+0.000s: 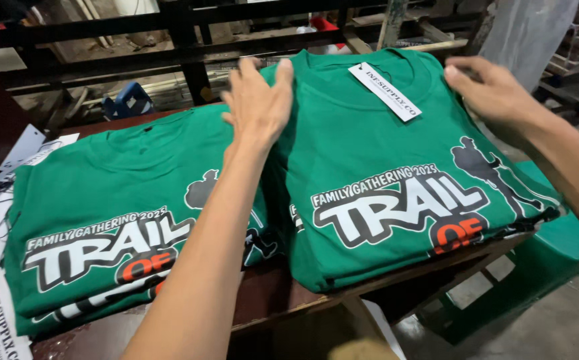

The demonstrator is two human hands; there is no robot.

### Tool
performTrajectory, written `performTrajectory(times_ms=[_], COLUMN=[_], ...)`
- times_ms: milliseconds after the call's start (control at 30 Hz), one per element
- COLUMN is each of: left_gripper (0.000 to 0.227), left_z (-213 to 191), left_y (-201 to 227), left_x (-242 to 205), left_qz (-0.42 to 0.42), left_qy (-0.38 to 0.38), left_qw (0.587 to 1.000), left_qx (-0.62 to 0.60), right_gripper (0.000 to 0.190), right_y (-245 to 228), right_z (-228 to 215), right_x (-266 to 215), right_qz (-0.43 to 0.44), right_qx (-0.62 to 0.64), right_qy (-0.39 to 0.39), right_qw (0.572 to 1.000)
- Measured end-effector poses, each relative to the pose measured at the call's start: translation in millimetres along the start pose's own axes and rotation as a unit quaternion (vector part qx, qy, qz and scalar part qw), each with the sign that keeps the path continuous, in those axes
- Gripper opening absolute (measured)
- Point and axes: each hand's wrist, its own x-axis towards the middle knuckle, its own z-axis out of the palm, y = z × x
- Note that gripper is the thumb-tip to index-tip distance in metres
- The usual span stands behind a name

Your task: The person attaches a white tag to the collar of a green t-shirt using a black plastic fastener. They then fold the shirt and place it on a stack of identical shirts, repeating the process for multiple shirts.

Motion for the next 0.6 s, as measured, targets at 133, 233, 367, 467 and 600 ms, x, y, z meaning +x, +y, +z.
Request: performTrajectory(times_ms=[133, 233, 367, 467, 600], left_gripper=[0.039, 0.043, 0.028, 0.021, 0.041], left_z=[5, 7, 13, 19, 16], left_y=[-9, -12, -18, -17, 2], left_x=[13, 17, 28, 24, 1], left_qz=[0.014, -0.020, 0.028, 0.074, 0.158], left_qy=[0.097, 0.066, 0.106, 0.134, 0.230], left_qw=[0.995, 0.997, 0.994, 0.988, 0.950], left_qx=[-0.001, -0.023, 0.001, 0.035, 0.143], right_gripper=[0.032, 0.055, 0.023, 0.017, 0.021], right_y=[13, -14, -11, 5, 16], right_z=[3, 8, 15, 17, 7], right_x=[52, 54, 66, 81, 88], right_qz=[-0.033, 0.110, 0.074, 0.004, -0.092], right_qx=[0.088, 0.160, 0.206, 0.202, 0.059], right_qy=[0.037, 0.055, 0.113, 0.147, 0.149], right_qw=[0.995, 0.979, 0.969, 0.968, 0.983])
